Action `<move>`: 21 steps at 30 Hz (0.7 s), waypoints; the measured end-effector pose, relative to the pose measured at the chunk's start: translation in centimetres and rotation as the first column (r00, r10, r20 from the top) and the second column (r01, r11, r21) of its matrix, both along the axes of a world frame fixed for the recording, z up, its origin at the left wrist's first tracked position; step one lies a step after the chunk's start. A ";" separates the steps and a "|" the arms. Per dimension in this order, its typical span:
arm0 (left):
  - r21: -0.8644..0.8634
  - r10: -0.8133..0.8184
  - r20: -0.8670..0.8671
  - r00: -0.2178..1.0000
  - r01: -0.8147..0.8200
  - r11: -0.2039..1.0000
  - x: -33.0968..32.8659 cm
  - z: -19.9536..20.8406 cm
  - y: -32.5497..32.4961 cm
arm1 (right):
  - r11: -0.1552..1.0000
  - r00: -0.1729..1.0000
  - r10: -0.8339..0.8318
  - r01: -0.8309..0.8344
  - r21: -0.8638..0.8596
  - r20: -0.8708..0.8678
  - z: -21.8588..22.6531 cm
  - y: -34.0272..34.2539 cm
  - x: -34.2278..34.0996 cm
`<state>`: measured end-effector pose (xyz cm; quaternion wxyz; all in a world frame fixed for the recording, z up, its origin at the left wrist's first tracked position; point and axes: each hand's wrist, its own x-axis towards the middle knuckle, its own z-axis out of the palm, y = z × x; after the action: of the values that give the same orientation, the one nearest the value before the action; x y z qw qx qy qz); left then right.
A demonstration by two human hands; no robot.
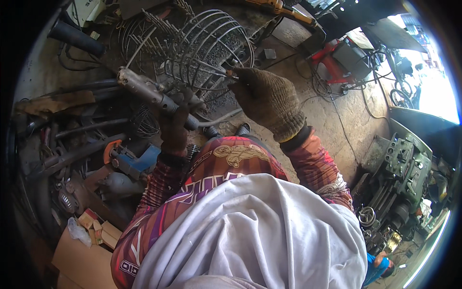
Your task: The person welds the joints of a metal wire cage structure on a workbench and then uses an angle grinder to smooth a metal rod.
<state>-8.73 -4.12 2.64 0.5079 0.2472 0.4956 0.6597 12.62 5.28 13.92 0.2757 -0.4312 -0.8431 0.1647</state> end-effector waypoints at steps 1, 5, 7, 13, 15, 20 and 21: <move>0.016 0.042 0.008 0.999 -0.042 0.999 0.1 0.3 -0.3 | 1.000 1.000 -0.004 0.004 0.003 0.002 -0.2 0.0 0.0; -0.002 0.080 -0.099 0.992 -0.081 0.997 -0.1 1.3 -1.8 | 1.000 1.000 0.000 0.000 0.001 0.013 -0.4 0.0 0.0; -0.043 0.042 -0.093 0.995 -0.046 0.998 -0.2 2.1 -2.1 | 0.999 1.000 0.005 -0.006 -0.036 -0.013 0.0 0.1 -0.1; 0.004 0.028 0.099 0.995 -0.029 1.000 -0.7 2.2 -1.2 | 0.998 1.000 -0.026 0.026 -0.058 -0.010 -0.3 0.1 -0.2; 0.038 -0.053 0.127 0.991 0.049 0.998 -1.2 2.3 -0.8 | 0.998 0.999 -0.036 0.035 -0.055 -0.020 -0.2 0.1 -0.2; -0.025 -0.325 0.130 0.937 0.331 0.943 -4.9 1.9 -0.5 | 0.974 0.986 -0.155 0.143 -0.176 -0.056 -0.2 -0.7 -0.3; -0.009 -0.363 0.137 0.922 0.367 0.930 -5.3 1.9 -0.2 | 0.974 0.984 -0.171 0.160 -0.159 -0.057 -0.2 -0.9 -0.3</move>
<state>-14.07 -4.33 4.57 0.6580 0.2818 0.4171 0.5600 12.35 4.35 13.74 0.2840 -0.5139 -0.7787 0.2210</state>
